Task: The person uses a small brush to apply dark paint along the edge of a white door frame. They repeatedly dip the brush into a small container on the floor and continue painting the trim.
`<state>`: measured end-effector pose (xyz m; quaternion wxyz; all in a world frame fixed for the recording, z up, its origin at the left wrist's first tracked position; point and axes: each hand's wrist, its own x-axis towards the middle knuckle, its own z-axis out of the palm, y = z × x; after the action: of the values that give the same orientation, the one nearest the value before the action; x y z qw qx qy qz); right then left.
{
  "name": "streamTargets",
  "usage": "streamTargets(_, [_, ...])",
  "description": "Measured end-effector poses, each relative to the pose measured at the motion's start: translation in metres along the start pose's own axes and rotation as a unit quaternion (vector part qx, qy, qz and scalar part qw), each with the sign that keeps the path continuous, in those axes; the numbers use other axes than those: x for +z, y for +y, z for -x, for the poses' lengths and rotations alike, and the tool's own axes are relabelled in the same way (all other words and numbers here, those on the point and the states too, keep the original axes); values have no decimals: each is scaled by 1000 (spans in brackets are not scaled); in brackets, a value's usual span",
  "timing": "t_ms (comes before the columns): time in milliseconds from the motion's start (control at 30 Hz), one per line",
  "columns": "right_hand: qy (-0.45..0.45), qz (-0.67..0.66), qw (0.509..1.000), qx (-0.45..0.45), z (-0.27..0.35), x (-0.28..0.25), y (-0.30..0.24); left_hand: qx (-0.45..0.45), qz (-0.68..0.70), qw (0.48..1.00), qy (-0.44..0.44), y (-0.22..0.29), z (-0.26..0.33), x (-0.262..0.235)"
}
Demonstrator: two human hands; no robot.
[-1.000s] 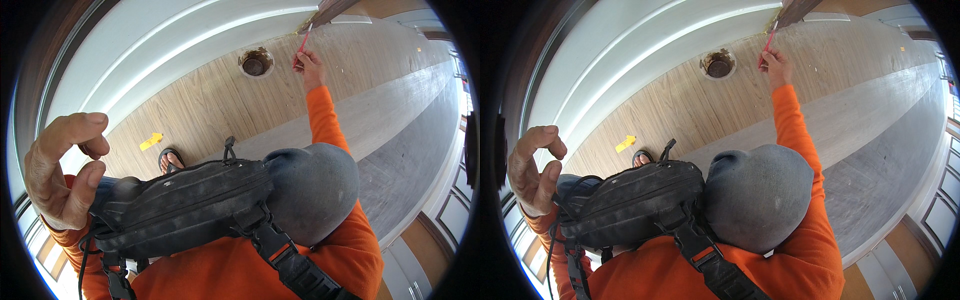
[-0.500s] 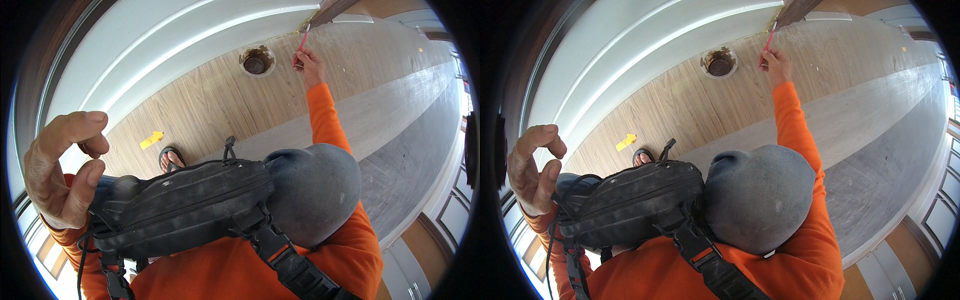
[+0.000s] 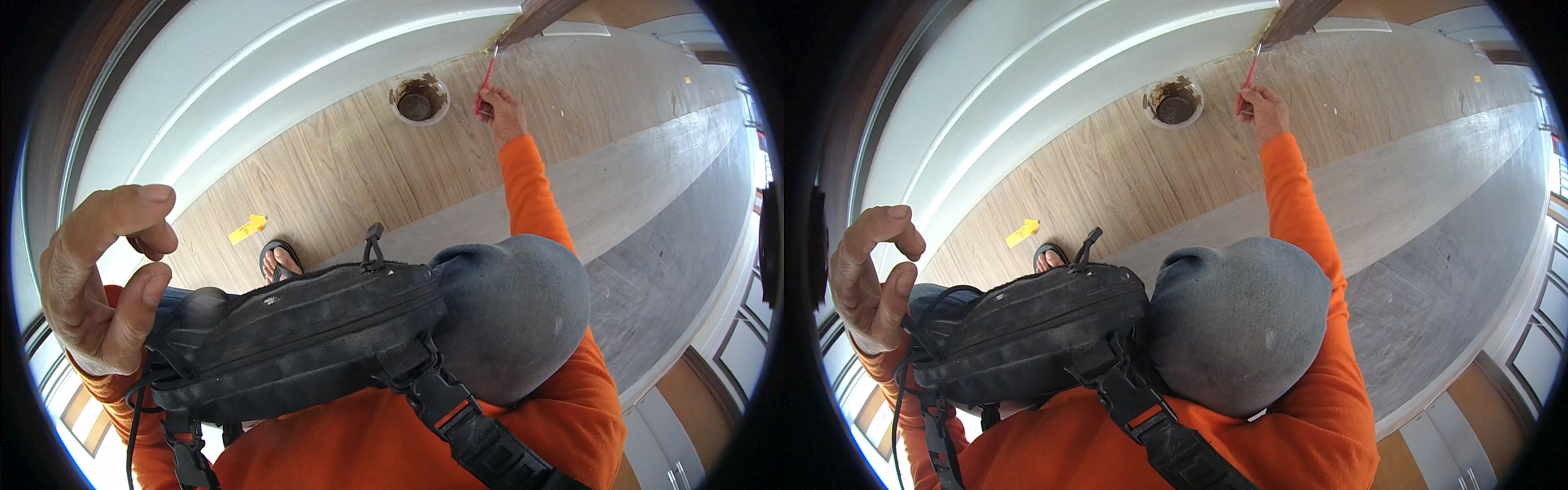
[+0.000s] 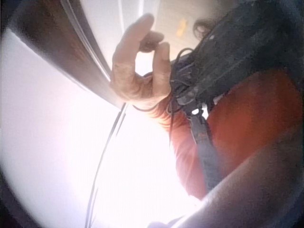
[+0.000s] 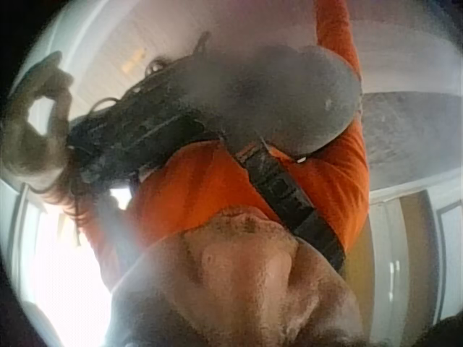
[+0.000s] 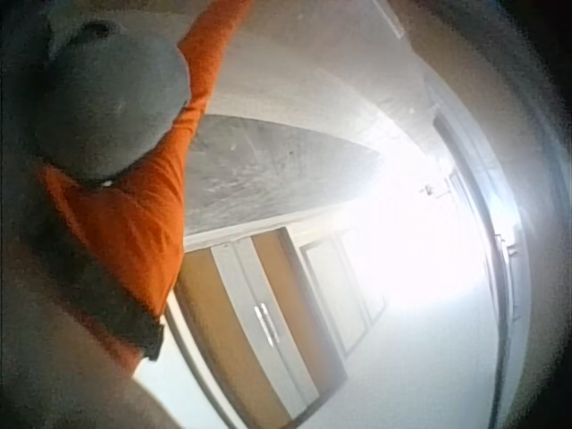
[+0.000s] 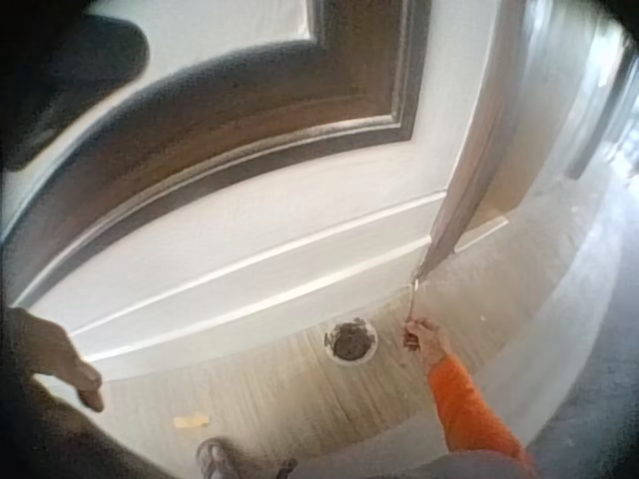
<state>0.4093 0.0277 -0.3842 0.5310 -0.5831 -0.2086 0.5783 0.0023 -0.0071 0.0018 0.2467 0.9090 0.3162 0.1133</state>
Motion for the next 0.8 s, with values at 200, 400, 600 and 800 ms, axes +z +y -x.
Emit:
streamTargets(200, [2, -26, 999, -28, 9, 3, -15, 11, 1, 1000, 2, -5, -2, 4])
streamTargets(400, [12, -37, 998, -57, 13, 7, -22, 9, 7, 1000, 1, -6, -1, 4])
streamTargets(600, [15, -27, 997, -71, 17, 12, -25, 13, -4, 1000, 1, -6, -1, 2])
streamTargets(800, [17, -13, 1000, -19, 10, 5, -12, 11, 3, 1000, 1, -7, 0, 3])
